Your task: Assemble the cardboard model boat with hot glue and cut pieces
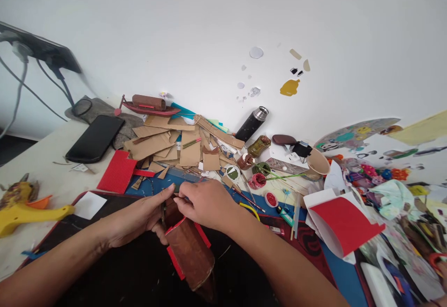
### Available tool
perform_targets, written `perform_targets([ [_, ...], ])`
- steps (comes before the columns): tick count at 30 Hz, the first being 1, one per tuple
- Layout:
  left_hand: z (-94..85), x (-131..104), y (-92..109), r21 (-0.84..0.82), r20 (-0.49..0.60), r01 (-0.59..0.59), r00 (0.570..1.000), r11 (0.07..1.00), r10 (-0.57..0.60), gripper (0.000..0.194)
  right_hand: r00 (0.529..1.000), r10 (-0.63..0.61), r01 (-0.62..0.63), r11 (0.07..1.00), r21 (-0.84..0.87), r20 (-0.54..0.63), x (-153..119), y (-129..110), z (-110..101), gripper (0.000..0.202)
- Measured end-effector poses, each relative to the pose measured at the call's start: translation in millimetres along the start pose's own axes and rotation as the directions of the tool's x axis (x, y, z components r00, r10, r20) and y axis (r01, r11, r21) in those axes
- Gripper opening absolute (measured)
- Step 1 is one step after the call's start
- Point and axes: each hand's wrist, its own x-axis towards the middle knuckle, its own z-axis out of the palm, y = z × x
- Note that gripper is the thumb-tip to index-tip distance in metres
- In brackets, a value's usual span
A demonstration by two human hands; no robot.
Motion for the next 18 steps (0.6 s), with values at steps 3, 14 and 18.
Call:
perform_targets([
  [3, 0.2, 1.4, -0.8, 0.011, 0.0, 0.013, 1.0, 1.0, -0.013, 0.074, 1.0, -0.013, 0.013, 0.999, -0.038, 0.0, -0.9, 1.0, 0.6, 0.017],
  [14, 1.2, 2.1, -2.7, 0.075, -0.024, 0.001, 1.0, 0.997, 0.001, 0.075, 0.997, -0.055, 0.053, 0.998, -0.027, -0.056, -6.5, 2.3, 8.5, 0.018],
  [18, 1.6, 1.9, -2.0, 0.142, -0.06, -0.007, 0.998, 0.99, 0.016, 0.077, 0.996, -0.074, 0.071, 0.996, -0.058, -0.042, -8.3, -0.9, 9.4, 0.022],
])
